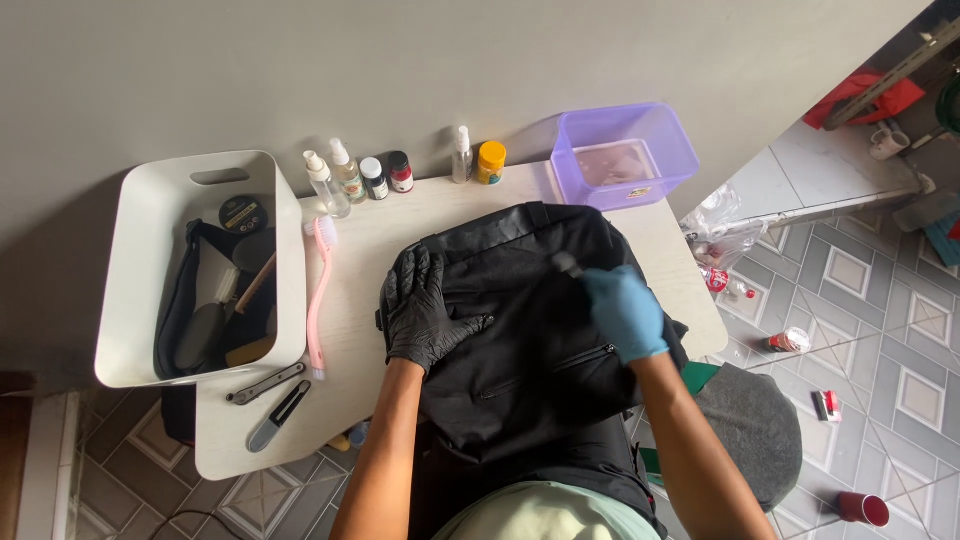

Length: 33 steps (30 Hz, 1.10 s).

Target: Cleaning a black backpack using a brush, cleaning solution, and a cloth.

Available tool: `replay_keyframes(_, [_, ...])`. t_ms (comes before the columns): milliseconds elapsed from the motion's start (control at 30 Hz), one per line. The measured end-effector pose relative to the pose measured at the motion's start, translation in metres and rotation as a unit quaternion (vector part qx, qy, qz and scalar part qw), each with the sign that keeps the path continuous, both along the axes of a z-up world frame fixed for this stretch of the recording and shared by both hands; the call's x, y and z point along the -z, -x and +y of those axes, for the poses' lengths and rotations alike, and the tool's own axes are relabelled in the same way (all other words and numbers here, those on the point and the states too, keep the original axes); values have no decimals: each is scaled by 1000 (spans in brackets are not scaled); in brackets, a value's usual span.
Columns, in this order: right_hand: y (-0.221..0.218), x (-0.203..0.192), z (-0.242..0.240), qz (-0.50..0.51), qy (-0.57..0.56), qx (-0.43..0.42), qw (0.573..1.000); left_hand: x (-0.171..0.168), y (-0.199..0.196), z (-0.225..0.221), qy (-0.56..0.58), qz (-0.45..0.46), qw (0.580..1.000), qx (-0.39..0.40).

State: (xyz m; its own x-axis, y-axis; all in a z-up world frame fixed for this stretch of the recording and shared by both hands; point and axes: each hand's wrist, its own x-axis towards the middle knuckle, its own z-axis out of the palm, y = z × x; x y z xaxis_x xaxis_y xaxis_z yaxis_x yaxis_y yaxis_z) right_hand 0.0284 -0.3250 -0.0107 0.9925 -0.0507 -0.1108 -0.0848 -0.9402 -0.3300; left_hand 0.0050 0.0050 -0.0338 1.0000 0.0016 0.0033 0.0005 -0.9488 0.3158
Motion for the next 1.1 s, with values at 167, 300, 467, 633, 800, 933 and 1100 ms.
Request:
replay_keyframes(167, [41, -68, 39, -11, -25, 65, 998, -9, 5, -5, 4, -24, 1000, -19])
replay_keyframes(300, [104, -33, 76, 80, -108, -104, 985, 23, -7, -4, -11, -17, 1000, -17])
replay_keyframes(467, [66, -86, 27, 57, -19, 22, 998, 18, -2, 0, -34, -1, 999, -8])
replay_keyframes(633, [62, -75, 37, 5, 43, 69, 997, -5, -1, -8, 16, 12, 1000, -15])
replay_keyframes(800, [102, -43, 72, 33, -49, -166, 984, 6, -4, -3, -8, 17, 1000, -10])
replay_keyframes(933, [35, -36, 12, 22, -20, -19, 999, 1, 1, -4, 13, 30, 999, -21])
replay_keyframes(1100, [42, -61, 50, -11, 8, 50, 999, -29, 6, -11, 21, -2, 1000, -16])
